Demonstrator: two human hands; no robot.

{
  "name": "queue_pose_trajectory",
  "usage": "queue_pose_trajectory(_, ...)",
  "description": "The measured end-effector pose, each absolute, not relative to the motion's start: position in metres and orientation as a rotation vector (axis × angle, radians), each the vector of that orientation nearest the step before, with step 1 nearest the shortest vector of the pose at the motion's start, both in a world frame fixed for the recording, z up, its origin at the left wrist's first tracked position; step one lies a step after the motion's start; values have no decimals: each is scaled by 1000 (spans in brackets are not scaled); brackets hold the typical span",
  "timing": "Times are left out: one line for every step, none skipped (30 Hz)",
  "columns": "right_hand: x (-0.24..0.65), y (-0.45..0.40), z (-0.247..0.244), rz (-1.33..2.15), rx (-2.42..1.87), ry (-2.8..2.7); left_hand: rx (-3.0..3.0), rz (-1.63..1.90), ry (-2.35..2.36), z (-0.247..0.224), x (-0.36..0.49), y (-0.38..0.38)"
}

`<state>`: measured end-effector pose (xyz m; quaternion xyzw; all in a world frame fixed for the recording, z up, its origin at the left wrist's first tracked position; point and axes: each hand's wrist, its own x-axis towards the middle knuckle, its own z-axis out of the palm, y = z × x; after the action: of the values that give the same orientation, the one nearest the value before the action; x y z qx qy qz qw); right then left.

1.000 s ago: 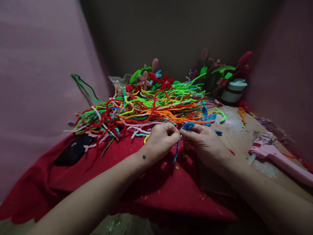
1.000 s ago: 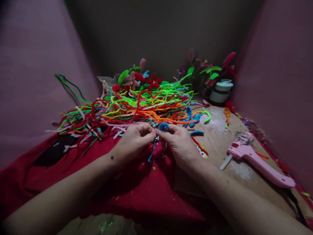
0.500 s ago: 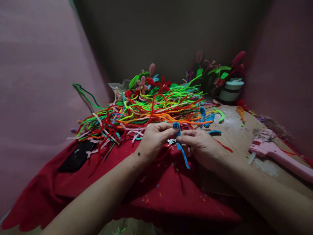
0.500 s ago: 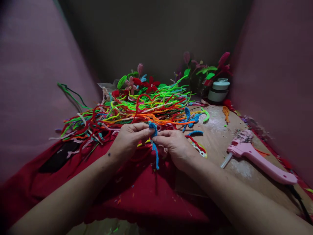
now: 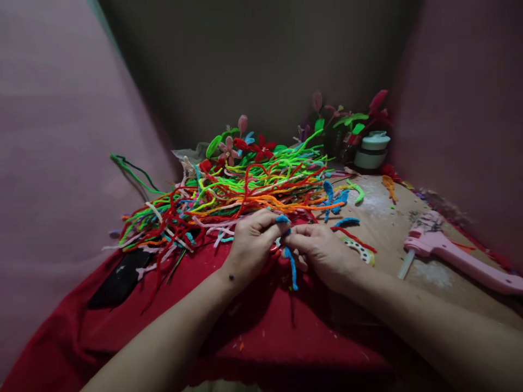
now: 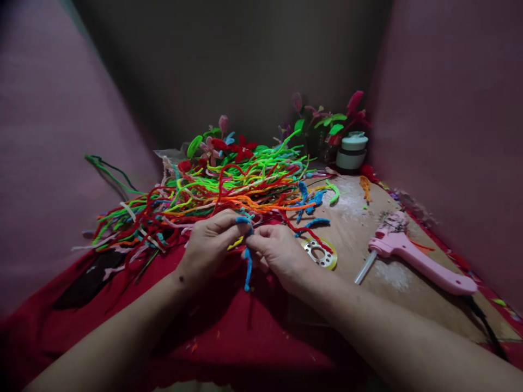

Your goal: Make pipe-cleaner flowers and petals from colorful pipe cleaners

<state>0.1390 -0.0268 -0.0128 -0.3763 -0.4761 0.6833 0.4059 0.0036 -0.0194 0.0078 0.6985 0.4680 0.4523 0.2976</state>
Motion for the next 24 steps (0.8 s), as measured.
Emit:
queue_pose_trajectory(138,-28,-12,1732,-956,-1225,1768,1188,1265,9,3,-19)
queue_pose_trajectory(137,-30,-11,1742,-957,-1250,1692,1179,1282,11,3,-18)
queue_pose_trajectory(137,-31,-11,1755,-954,-1271,1634,1175,1290,13,2,-17)
queue_pose_trajectory(137,-31,-11,1761,-949,-1287,1591,1174,1295,15,2,-16)
queue_pose_trajectory(137,-31,-11,1757,-950,-1294,1561,1168,1293,16,2,-16)
queue_pose_trajectory(138,-31,-11,1743,-954,-1285,1535,1150,1288,17,1,-16)
queue_pose_trajectory(139,-30,-12,1726,-955,-1264,1512,1117,1274,17,2,-16)
queue_pose_trajectory(140,-29,-13,1708,-951,-1239,1490,1073,1251,15,2,-17)
queue_pose_trajectory(141,-28,-14,1692,-940,-1220,1468,1020,1220,14,2,-17)
queue_pose_trajectory(142,-26,-14,1684,-927,-1209,1443,973,1187,11,2,-17)
queue_pose_trajectory(142,-26,-15,1682,-922,-1212,1421,942,1154,9,3,-16)
queue_pose_trajectory(143,-25,-15,1682,-928,-1226,1407,929,1126,8,3,-15)
queue_pose_trajectory(143,-24,-16,1677,-946,-1244,1406,927,1106,7,4,-14)
queue_pose_trajectory(142,-24,-16,1659,-969,-1263,1422,930,1100,8,5,-11)
queue_pose_trajectory(141,-25,-16,1629,-990,-1287,1453,934,1107,11,7,-8)
queue_pose_trajectory(141,-25,-16,1589,-1001,-1323,1494,934,1124,14,9,-3)
queue_pose_trajectory(140,-26,-16,1547,-1004,-1380,1542,934,1155,19,13,1)
queue_pose_trajectory(140,-28,-16,1506,-1002,-1454,1576,927,1176,25,19,7)
queue_pose_trajectory(140,-29,-16,1470,-993,-1545,1596,894,1197,30,26,12)
queue_pose_trajectory(140,-31,-15,1434,-976,-1641,1626,857,1213,35,33,18)
queue_pose_trajectory(140,-33,-15,1396,-950,-1738,1672,831,1203,39,42,23)
queue_pose_trajectory(141,-36,-13,1355,-919,-1831,1728,776,1205,42,51,29)
queue_pose_trajectory(142,-38,-12,1305,-887,-1914,1777,715,1211,43,60,35)
queue_pose_trajectory(142,-40,-11,1257,-853,-1983,1826,643,1196,42,69,41)
